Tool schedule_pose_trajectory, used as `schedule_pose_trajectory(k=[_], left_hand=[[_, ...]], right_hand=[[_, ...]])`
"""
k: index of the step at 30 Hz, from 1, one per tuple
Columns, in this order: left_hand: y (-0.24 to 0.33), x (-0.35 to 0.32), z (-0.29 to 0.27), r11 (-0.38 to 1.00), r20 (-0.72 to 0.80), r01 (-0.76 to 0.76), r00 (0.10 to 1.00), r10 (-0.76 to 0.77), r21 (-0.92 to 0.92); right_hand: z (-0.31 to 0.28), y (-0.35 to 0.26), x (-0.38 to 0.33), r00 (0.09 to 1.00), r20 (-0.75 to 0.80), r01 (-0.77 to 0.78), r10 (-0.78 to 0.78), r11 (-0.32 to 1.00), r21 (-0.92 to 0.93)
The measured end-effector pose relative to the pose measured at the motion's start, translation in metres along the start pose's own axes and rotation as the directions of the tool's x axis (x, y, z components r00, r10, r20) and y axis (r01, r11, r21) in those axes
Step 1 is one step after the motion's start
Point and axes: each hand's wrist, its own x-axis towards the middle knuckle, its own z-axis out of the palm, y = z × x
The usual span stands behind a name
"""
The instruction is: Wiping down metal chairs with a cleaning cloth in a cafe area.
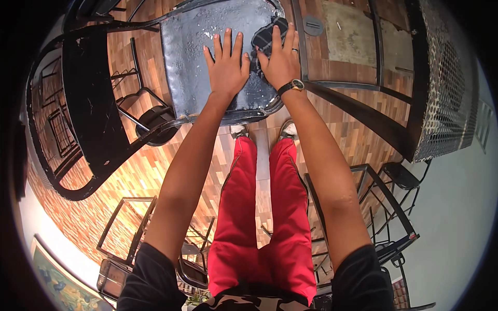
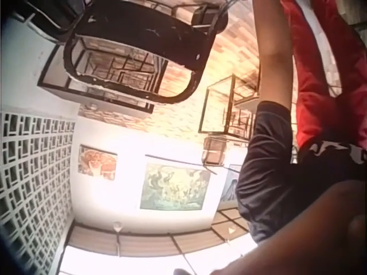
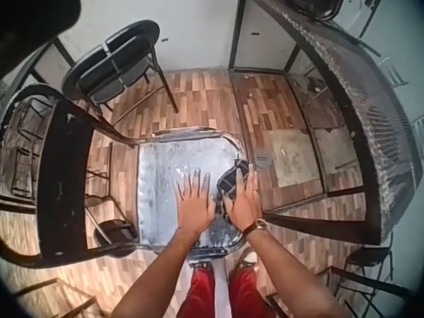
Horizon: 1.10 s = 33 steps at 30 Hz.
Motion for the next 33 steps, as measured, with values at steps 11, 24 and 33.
schedule_pose_trajectory(k=[11,24,33], left_hand=[[0.004,0.014,0.009,1.000,-0.041,-0.005,0.999,0.004,-0.013],[0.003,0.017,0.003,1.000,-0.002,-0.019,1.000,0.019,0.003],[-0.003,0.012,0.000,0.999,-0.008,-0.022,1.000,0.023,0.034]], right_hand=[[-0.004,0.001,0.035,0.993,0.042,-0.115,0.113,0.992,0.050],[-0.004,0.005,0.035,0.997,0.033,0.061,-0.063,0.996,0.068],[-0.003,-0.003,-0.022,1.000,-0.009,0.025,-0.024,0.992,0.127]])
